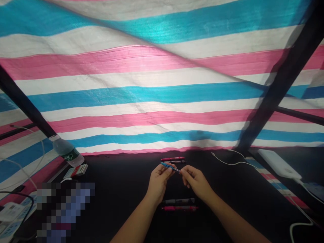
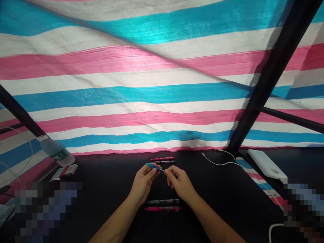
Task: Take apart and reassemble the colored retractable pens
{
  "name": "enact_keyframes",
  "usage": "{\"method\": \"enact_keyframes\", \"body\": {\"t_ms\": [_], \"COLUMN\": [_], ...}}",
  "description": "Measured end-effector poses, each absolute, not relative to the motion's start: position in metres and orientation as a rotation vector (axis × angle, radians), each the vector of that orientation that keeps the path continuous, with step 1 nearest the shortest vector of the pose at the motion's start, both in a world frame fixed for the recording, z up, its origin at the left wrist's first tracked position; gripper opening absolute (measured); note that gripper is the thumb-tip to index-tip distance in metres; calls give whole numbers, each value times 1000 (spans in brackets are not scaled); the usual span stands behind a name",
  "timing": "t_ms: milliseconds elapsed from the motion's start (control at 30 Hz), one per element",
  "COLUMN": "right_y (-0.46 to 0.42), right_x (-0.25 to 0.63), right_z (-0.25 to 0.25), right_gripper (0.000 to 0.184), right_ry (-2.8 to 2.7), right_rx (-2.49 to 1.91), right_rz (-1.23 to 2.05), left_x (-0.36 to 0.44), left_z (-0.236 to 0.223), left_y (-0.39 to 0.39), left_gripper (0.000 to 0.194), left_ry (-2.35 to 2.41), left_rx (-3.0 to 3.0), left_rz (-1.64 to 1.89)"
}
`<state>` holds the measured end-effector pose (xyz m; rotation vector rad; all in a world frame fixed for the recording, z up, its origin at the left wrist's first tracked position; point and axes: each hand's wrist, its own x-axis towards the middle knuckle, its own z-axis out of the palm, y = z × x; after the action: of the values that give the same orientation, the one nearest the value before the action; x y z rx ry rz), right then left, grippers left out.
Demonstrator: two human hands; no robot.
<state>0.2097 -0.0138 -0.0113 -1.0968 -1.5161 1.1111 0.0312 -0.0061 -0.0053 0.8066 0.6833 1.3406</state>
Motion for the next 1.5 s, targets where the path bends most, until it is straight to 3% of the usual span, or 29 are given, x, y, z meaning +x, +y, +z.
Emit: {"method": "enact_keyframes", "body": {"t_ms": [133,300,467,600,800,967,1067,1500], "right_y": [-14,-19,-19,-16,1,6,2,-4], "right_x": [206,204,205,207,219,239,247,248], "right_z": [-13,-6,-1,-6,-5,11,19,23], "right_gripper": [48,33,38,32,32,26,35,42], "right_ry": [-1493,-1567,-1442,-1236,-709,-631,-594,-507], "right_rx": [-1073,-1046,-996,-923,-660,-476,-386,-357], "right_rz": [1251,1090,1279,1349,1373,1449,1447,1381], "left_x": [31,29,28,30,28,22,20,22], "left_z": [-4,-4,-4,-4,-5,-7,-9,-7], "left_y": [-7,-5,-5,-7,-4,1,2,1], "left_gripper": [26,25,25,28,57,42,36,29], "left_ry": [696,692,671,696,746,906,928,936], "left_rx": [799,783,803,803,851,780,766,799], "left_rz": [1341,1368,1357,1348,1242,1244,1249,1261]}}
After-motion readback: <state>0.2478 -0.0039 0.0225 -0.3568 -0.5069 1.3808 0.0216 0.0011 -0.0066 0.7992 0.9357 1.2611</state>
